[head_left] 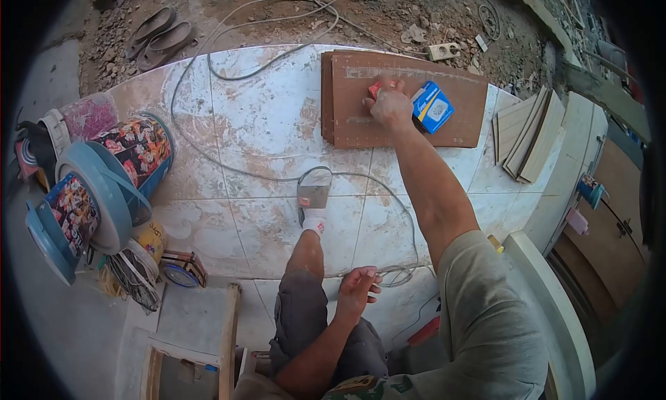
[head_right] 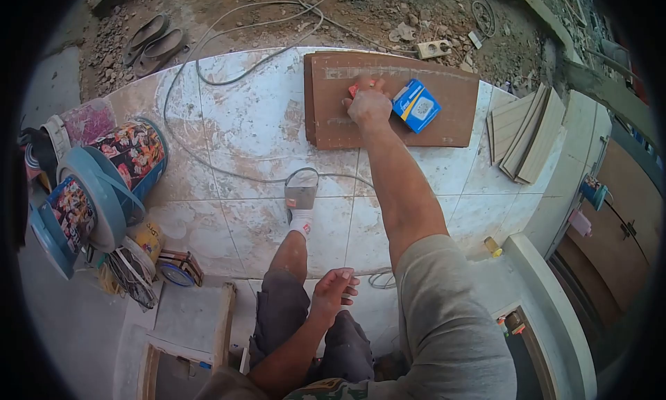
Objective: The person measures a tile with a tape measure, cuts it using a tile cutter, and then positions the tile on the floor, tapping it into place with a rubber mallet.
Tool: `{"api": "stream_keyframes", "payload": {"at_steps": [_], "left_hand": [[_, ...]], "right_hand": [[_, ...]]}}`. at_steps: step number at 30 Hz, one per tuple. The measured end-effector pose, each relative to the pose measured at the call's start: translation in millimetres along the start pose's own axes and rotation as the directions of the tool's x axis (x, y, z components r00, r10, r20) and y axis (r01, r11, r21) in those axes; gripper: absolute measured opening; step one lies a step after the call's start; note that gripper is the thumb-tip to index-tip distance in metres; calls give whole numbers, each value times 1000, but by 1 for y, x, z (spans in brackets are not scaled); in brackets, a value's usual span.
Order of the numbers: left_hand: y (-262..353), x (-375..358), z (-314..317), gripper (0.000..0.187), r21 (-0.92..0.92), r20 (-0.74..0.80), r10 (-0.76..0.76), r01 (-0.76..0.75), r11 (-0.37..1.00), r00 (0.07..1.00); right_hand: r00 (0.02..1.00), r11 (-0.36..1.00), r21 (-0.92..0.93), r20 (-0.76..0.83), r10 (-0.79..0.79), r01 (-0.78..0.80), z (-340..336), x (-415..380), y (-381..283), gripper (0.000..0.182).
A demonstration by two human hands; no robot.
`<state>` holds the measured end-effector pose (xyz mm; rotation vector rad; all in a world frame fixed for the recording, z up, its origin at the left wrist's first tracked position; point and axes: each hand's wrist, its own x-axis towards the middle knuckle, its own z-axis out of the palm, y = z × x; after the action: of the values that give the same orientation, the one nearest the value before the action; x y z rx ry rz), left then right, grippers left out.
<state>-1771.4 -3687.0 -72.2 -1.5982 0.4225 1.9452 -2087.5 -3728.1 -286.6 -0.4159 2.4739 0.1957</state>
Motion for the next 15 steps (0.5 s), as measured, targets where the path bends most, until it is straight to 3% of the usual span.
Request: {"api": "stream_keyframes", "payload": {"at_steps": [2, 5, 6, 7, 9, 12, 14, 15], "left_hand": [[9, 1, -1, 29, 11, -12, -33, 34, 999, 999], [11, 2, -2, 29, 59, -35, 53, -51, 997, 998], [8, 0, -4, 30, 173, -40, 202, -193, 966, 978], [9, -3, -4, 32, 284, -19, 352, -332, 900, 936], [19, -12, -5, 37, 368, 25, 524, -495, 787, 851], [58, -48, 15, 41, 490, 168, 619, -610, 623, 767], [78, -86, 49, 39, 626, 289, 711, -689, 367, 641], [79, -107, 69, 39, 610, 375, 693, -726, 317, 616]], "right_hand": [[999, 999, -49, 35, -12, 14, 1, 5, 0, 69], [1000, 997, 81, 24, -6, 4, -18, -18, 18, 65], [961, 878, 448, 274, 46, -170, -25, -32, 29, 61], [870, 606, 694, 494, -9, -388, -40, -50, 39, 57], [776, 393, 724, 630, -42, -567, -76, -107, 55, 50], [741, 165, 755, 655, -148, -634, -121, -204, 87, 47], [727, 13, 738, 666, -167, -674, -150, -275, 111, 47], [726, -54, 731, 663, -183, -680, -164, -311, 123, 48]]}}
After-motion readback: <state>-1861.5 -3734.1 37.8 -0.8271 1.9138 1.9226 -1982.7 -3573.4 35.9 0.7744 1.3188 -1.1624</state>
